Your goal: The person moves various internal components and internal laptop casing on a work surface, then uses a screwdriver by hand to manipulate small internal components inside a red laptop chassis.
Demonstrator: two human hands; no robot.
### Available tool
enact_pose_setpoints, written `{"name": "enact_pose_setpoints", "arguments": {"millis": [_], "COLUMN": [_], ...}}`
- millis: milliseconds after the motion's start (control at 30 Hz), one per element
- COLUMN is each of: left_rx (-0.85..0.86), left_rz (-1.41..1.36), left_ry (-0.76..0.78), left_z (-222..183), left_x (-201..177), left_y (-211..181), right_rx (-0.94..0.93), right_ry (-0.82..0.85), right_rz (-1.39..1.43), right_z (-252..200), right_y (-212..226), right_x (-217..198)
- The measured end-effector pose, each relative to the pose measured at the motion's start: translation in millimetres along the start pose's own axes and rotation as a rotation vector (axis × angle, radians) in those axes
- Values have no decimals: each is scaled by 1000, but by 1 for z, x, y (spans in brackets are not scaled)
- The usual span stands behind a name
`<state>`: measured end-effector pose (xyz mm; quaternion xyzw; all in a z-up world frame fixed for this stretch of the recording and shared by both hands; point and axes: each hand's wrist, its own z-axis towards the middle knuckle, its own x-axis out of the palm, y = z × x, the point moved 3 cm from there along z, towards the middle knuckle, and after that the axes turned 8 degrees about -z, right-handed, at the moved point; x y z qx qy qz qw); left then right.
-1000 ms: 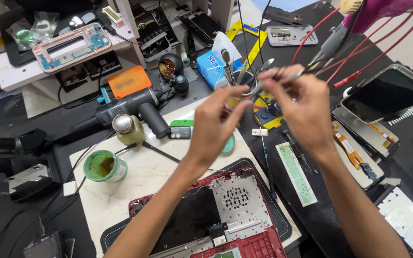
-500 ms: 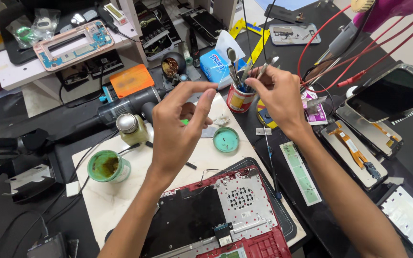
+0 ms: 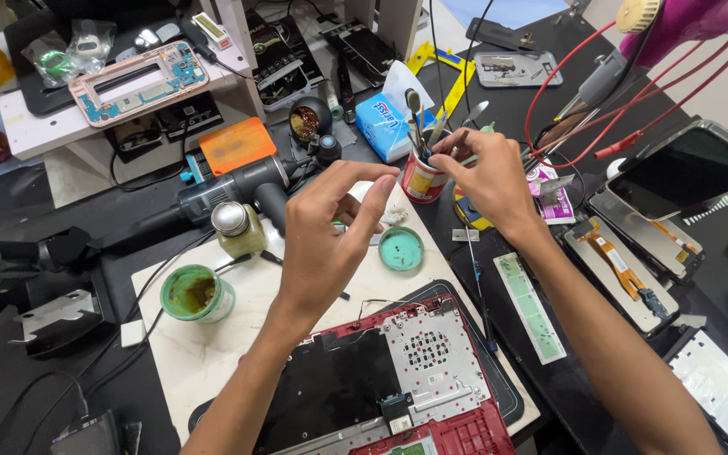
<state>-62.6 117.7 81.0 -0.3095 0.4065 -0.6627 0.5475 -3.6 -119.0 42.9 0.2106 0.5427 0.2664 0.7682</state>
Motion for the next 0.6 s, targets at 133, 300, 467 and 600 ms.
{"name": "enact_pose_setpoints", "arguments": {"millis": [133,300,467,600], "left_rx": [-4,10,-13,-4], "left_rz": [4,6,8,14], "left_ry": [5,-7,18,19], "left_z": [0,1,1,1], "left_x": [0,0,3,0], "left_y": [-1,-1,-1,0], "right_rx": [-23,-42,-119,-103], "right_ry": [-29,-65,30,26], "right_rz": [-20,-8,129,-97], "right_z": [0,-1,-11,-49], "right_y": [6,15,20,7], "right_x": [-6,-12,-30,-63]}}
